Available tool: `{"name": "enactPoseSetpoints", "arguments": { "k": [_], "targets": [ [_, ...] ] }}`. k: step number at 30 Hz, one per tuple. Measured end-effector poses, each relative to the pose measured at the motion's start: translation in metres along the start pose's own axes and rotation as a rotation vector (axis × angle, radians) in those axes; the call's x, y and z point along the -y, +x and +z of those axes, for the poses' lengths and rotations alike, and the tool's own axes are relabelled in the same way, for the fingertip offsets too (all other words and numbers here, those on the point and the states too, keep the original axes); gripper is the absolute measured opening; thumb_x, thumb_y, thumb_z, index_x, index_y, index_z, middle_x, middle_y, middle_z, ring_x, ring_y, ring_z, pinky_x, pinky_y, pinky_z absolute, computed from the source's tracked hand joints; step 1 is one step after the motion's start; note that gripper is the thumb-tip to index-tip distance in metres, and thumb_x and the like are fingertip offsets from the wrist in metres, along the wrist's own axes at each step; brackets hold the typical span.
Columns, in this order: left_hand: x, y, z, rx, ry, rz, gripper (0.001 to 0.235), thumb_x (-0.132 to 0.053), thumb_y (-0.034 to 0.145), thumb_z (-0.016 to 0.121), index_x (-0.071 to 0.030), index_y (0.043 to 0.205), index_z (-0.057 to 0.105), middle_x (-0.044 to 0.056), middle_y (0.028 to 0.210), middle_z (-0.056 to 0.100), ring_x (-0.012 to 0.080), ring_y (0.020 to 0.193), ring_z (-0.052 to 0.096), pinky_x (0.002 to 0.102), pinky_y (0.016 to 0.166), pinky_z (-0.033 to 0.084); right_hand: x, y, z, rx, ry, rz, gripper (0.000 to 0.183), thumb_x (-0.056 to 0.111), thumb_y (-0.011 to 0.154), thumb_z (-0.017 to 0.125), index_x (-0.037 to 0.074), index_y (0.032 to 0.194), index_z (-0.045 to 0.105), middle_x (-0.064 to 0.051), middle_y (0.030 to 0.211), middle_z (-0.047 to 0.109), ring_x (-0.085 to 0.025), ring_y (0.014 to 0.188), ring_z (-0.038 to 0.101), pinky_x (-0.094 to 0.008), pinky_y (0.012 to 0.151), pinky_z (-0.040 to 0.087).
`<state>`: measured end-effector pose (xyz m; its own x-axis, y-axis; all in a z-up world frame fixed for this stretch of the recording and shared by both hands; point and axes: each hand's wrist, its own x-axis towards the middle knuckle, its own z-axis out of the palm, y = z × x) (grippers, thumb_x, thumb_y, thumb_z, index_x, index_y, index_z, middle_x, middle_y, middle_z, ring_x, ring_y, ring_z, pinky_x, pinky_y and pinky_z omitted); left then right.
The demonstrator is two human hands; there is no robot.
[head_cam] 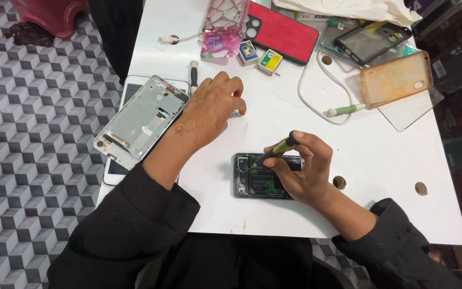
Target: The person uses a screwdriver to remove screws from the back of a disassembled smartphone. They place the removed screws on the table and continue unscrewing additional fasteners from the device's internal frame.
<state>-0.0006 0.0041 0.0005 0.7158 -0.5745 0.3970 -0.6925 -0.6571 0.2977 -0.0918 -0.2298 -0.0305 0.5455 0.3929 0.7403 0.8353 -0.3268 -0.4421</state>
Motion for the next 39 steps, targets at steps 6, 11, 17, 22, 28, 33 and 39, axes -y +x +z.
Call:
{"name": "enactPoseSetpoints", "arguments": {
  "k": [6, 11, 17, 22, 28, 33, 39],
  "targets": [
    [0.003, 0.001, 0.002, -0.018, 0.007, 0.015, 0.034, 0.013, 0.066, 0.072, -0.014, 0.086, 0.077, 0.001, 0.107, 0.061, 0.0230, 0.108, 0.056, 0.039, 0.092, 0.046, 0.001, 0.003, 0.000, -0.001, 0.022, -0.002, 0.070, 0.004, 0.097, 0.074, 0.011, 0.146, 0.025, -0.011, 0.133, 0.045, -0.020, 0.090, 0.074, -0.035, 0.083, 0.068],
    [0.001, 0.001, 0.005, -0.036, -0.009, 0.023, 0.020, 0.003, 0.078, 0.071, -0.014, 0.085, 0.077, 0.000, 0.105, 0.062, 0.0224, 0.106, 0.056, 0.039, 0.090, 0.045, 0.002, 0.003, -0.001, 0.014, 0.036, 0.011, 0.070, 0.002, 0.097, 0.074, 0.012, 0.146, 0.025, -0.009, 0.125, 0.052, -0.021, 0.089, 0.075, -0.035, 0.082, 0.067],
    [-0.002, 0.005, 0.003, -0.011, 0.019, 0.027, 0.010, -0.005, 0.081, 0.071, -0.012, 0.075, 0.074, 0.000, 0.103, 0.061, 0.0228, 0.103, 0.055, 0.038, 0.085, 0.045, 0.004, 0.006, -0.001, 0.010, 0.042, 0.021, 0.069, -0.001, 0.097, 0.074, 0.010, 0.146, 0.026, -0.011, 0.122, 0.053, -0.022, 0.089, 0.075, -0.035, 0.081, 0.066],
    [-0.005, 0.007, 0.007, -0.035, 0.005, 0.040, 0.010, -0.004, 0.084, 0.070, -0.011, 0.076, 0.072, 0.000, 0.102, 0.061, 0.0232, 0.101, 0.055, 0.039, 0.084, 0.044, 0.005, 0.010, -0.003, 0.014, 0.046, 0.009, 0.069, -0.004, 0.096, 0.073, 0.009, 0.145, 0.027, -0.014, 0.113, 0.057, -0.021, 0.089, 0.076, -0.032, 0.078, 0.066],
    [-0.013, 0.012, 0.017, 0.020, 0.196, 0.027, 0.008, 0.001, 0.073, 0.072, -0.006, 0.074, 0.070, 0.002, 0.102, 0.059, 0.0236, 0.102, 0.054, 0.039, 0.082, 0.044, 0.010, 0.012, -0.003, 0.035, 0.061, -0.007, 0.069, -0.006, 0.095, 0.073, 0.009, 0.144, 0.028, -0.011, 0.099, 0.068, -0.019, 0.087, 0.075, -0.030, 0.075, 0.062],
    [-0.016, 0.010, 0.022, 0.037, 0.368, 0.060, 0.012, 0.000, 0.073, 0.069, -0.006, 0.083, 0.069, 0.005, 0.108, 0.056, 0.0237, 0.104, 0.053, 0.038, 0.082, 0.044, 0.015, 0.016, -0.004, 0.051, 0.037, -0.035, 0.071, -0.006, 0.093, 0.076, 0.009, 0.144, 0.029, -0.012, 0.100, 0.070, -0.018, 0.084, 0.074, -0.028, 0.072, 0.062],
    [-0.016, 0.010, 0.017, -0.109, 0.204, 0.016, 0.013, -0.008, 0.085, 0.064, -0.005, 0.098, 0.062, 0.011, 0.107, 0.054, 0.0292, 0.101, 0.053, 0.042, 0.083, 0.044, 0.028, 0.028, -0.008, 0.139, 0.134, -0.102, 0.074, -0.010, 0.093, 0.062, 0.017, 0.150, 0.024, -0.022, 0.114, 0.061, -0.033, 0.106, 0.067, -0.041, 0.094, 0.058]
  ]
}}
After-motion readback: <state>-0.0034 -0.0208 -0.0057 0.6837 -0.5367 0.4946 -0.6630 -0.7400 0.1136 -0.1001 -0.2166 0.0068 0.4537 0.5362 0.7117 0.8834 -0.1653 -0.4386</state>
